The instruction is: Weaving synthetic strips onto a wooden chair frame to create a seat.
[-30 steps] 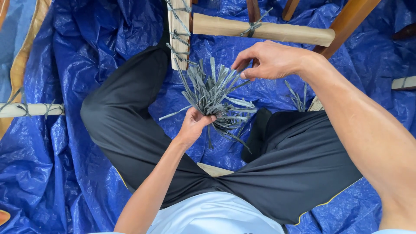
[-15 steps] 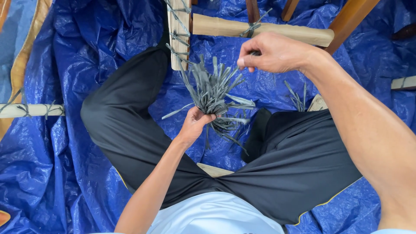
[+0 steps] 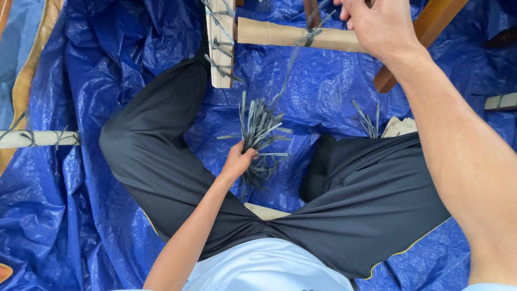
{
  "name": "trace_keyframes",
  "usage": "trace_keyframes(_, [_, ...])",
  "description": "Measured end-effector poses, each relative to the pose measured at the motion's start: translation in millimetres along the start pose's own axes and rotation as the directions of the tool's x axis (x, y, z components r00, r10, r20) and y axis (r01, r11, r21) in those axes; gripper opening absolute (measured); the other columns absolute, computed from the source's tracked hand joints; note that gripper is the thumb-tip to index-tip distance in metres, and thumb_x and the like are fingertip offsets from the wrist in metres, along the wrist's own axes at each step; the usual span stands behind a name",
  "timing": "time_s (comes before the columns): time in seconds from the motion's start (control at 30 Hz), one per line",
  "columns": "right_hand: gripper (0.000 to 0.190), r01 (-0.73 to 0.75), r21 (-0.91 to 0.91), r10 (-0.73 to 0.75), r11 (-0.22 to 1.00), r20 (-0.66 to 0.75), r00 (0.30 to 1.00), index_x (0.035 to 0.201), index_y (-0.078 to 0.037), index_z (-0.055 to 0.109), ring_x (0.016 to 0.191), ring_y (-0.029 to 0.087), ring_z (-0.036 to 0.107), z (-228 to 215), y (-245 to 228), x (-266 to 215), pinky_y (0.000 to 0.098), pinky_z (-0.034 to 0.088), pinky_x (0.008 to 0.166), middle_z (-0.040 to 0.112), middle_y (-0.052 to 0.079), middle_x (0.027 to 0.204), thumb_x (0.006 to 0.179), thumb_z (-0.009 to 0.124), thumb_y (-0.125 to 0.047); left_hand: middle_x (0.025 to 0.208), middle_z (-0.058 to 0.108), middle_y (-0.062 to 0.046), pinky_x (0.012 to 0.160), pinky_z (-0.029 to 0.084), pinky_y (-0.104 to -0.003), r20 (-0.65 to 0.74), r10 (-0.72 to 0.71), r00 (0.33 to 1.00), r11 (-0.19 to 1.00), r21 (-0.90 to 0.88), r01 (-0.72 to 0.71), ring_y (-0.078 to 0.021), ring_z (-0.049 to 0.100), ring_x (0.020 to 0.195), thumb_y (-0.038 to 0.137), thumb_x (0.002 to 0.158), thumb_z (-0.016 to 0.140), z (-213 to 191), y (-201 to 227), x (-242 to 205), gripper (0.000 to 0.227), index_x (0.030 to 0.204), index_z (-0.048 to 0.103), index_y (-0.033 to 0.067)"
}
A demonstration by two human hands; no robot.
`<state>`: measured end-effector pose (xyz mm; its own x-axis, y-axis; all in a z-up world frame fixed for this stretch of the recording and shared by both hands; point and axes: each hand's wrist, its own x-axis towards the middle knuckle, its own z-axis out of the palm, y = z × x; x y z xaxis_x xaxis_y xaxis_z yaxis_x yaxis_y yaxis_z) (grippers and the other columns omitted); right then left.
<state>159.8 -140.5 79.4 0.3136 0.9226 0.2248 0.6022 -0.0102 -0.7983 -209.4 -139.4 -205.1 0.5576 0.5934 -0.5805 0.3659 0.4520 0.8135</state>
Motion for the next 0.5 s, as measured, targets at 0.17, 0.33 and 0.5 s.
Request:
trace_keyframes(0.17, [0.021,-0.024,0.033,0.024,0.999,0.000,1.000,0.113,-0.002,0.070,0.081,0.007,0.064,-2.4,23.1,-1.1,0.0225,0.053,0.072,0.068,0.002,0.094,0.120,0.055,-0.015,0.115,0.063,-0.020,0.085,0.050,-0.041,-0.304,0.344,0.888,0.765,0.640,-0.078,-0.0338,0.065,0.100,0.015,0.080,0.077,-6.7,3.6,-13.5,0.053,0.127,0.059,-0.0015])
trace_keyframes(0.33, [0.021,-0.030,0.055,0.022,0.998,0.143,0.989,0.111,-0.002,0.067,0.078,0.005,0.062,2.6,-7.1,-2.9,0.0200,0.052,0.069,0.065,0.002,0.089,0.119,0.060,-0.019,0.142,0.046,-0.019,0.090,0.058,-0.035,-0.216,0.666,0.714,0.694,0.532,-0.485,-0.0282,0.068,0.106,0.003,0.092,0.070,14.0,107.2,-37.4,0.060,0.146,0.045,0.0005])
trace_keyframes(0.5, [0.018,-0.149,0.075,0.117,0.986,0.325,0.939,0.103,-0.004,0.071,0.071,0.004,0.057,8.0,-26.5,-1.9,0.0202,0.044,0.060,0.066,0.000,0.082,0.109,0.066,-0.020,0.147,0.049,-0.017,0.078,0.058,-0.027,-0.128,0.820,0.558,0.562,0.361,-0.744,-0.0147,0.069,0.091,0.013,0.102,0.073,45.6,237.0,-56.1,0.058,0.152,0.044,0.0034])
